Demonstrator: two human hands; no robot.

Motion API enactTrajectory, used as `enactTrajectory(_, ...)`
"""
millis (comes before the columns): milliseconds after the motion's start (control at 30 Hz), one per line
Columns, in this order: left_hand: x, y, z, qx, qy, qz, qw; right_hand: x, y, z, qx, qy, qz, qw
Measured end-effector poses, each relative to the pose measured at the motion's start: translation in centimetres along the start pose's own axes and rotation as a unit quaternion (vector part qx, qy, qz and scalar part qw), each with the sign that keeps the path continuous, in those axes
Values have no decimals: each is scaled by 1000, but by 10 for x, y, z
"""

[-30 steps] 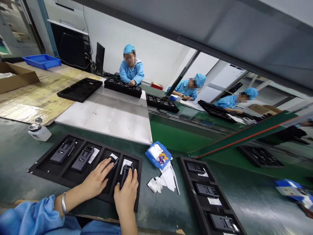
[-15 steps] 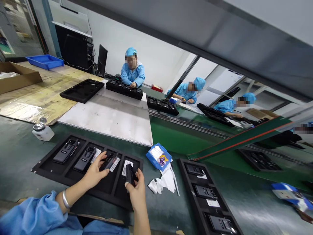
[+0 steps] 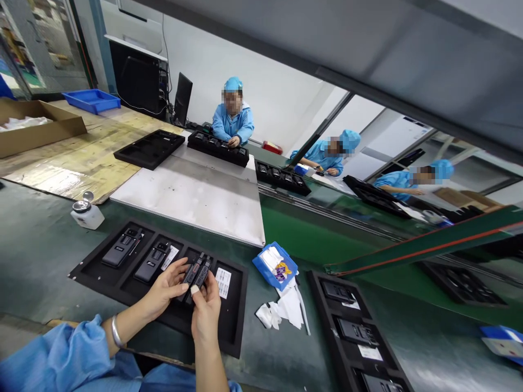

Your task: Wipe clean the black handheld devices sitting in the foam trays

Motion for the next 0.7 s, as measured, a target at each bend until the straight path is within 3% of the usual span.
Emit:
enactTrajectory(300,6,-2,-9,8,-12,-23,1000,-24,-10,0,-59,-3,-8,998)
enactTrajectory(700,11,-4,-15,-1,-59,-32,998,-7,-8,-8,-61,26,-86,994)
Point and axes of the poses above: each hand's wrist, its own z-axis away from the middle knuckle, its own y-axis out of the palm, x = y × z, the point moved 2 cm from there along -z, towards the middle knuckle, and after that the axes turned 6 degrees about -x, right-handed, at the moved point
